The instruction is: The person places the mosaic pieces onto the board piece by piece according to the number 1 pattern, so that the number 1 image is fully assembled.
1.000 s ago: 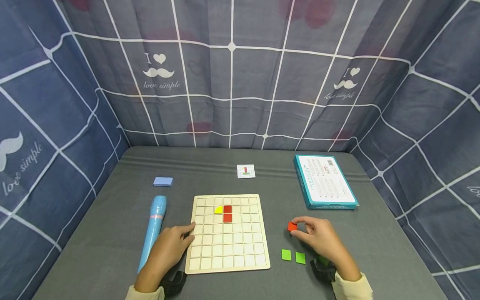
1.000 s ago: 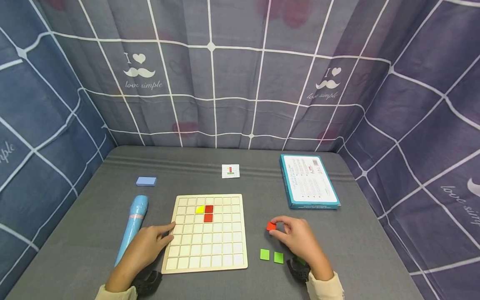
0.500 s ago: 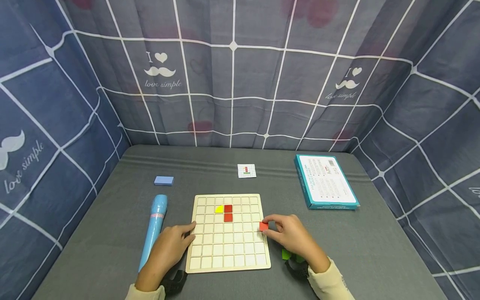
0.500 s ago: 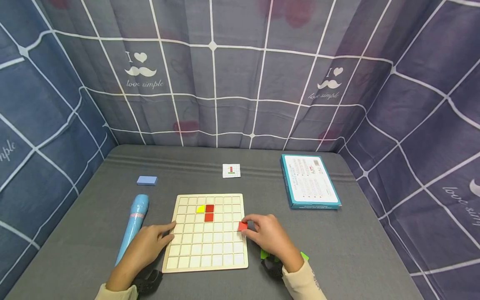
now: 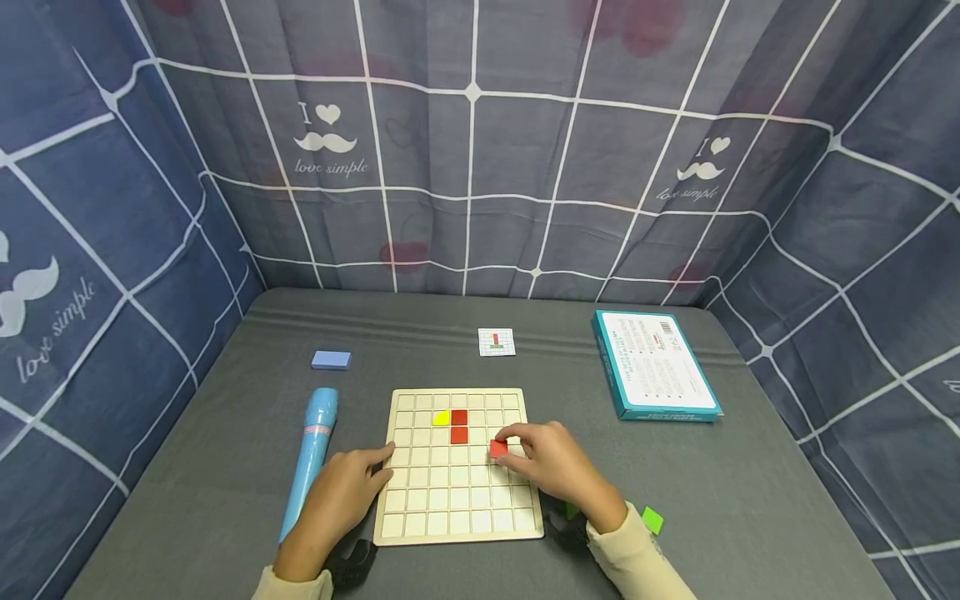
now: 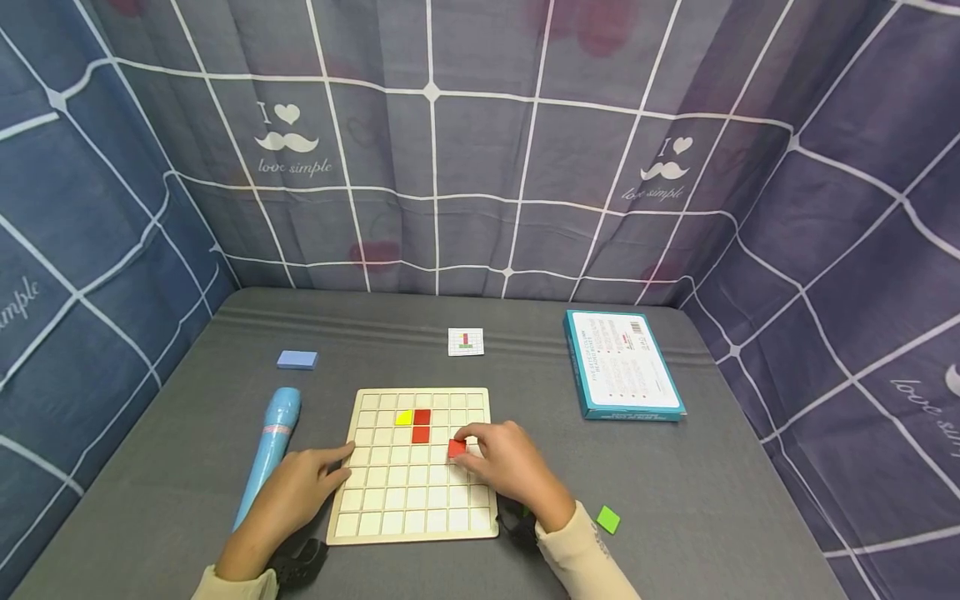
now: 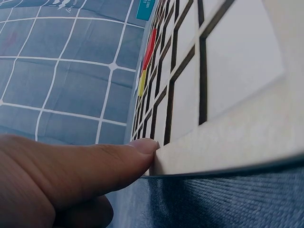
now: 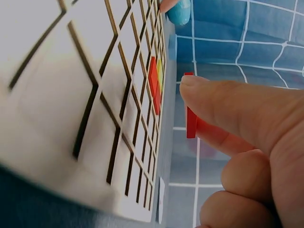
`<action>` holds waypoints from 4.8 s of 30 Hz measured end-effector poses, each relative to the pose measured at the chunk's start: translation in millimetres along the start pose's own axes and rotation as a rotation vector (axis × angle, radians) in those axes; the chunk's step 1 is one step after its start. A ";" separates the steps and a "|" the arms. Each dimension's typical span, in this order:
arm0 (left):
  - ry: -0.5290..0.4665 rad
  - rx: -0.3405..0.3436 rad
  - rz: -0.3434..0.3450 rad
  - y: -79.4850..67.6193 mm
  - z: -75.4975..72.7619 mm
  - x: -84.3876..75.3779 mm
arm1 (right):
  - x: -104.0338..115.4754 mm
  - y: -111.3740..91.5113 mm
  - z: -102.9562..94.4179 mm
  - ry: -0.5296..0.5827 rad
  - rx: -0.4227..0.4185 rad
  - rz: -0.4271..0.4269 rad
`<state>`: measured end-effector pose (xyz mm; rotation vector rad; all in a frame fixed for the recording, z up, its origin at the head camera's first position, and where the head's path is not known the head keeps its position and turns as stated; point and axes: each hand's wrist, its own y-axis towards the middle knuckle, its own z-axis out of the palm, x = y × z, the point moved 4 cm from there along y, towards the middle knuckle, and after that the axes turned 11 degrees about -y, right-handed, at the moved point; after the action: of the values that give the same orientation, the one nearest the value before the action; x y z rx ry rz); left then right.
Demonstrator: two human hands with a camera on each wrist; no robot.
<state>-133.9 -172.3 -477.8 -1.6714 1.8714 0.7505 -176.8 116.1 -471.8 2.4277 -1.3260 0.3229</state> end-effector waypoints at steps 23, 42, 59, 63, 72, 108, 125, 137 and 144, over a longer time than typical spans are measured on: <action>-0.016 -0.009 -0.025 -1.7 2.3 1.1 | 23.7 23.6 41.0 0.125 0.007 -0.014; -0.006 -0.002 -0.015 0.2 0.3 -0.6 | 25.6 26.0 44.1 0.092 -0.014 0.006; -0.010 0.009 -0.026 3.2 2.6 -2.3 | 21.9 18.7 37.0 0.143 -0.089 0.018; -0.021 0.009 -0.033 3.4 3.5 -2.2 | 19.5 10.6 26.7 0.167 -0.120 0.037; 0.007 0.015 -0.035 0.1 1.7 2.9 | 4.0 -22.8 4.4 0.198 -0.138 0.094; -0.028 0.036 -0.045 -1.8 6.1 6.9 | -55.5 -134.9 -6.0 0.160 -0.046 0.429; -0.028 0.013 -0.039 -1.1 5.2 6.0 | -59.0 -133.3 -6.5 0.192 -0.032 0.412; -0.003 -0.011 -0.016 1.4 3.0 5.6 | -58.0 -127.0 -8.2 0.167 -0.041 0.407; -0.020 -0.002 -0.024 3.2 6.0 7.0 | -47.3 -113.6 -10.7 0.176 -0.043 0.320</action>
<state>-137.7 -172.7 -486.8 -1.6789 1.8338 0.7570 -106.5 213.2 -501.6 2.0933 -1.6199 0.5695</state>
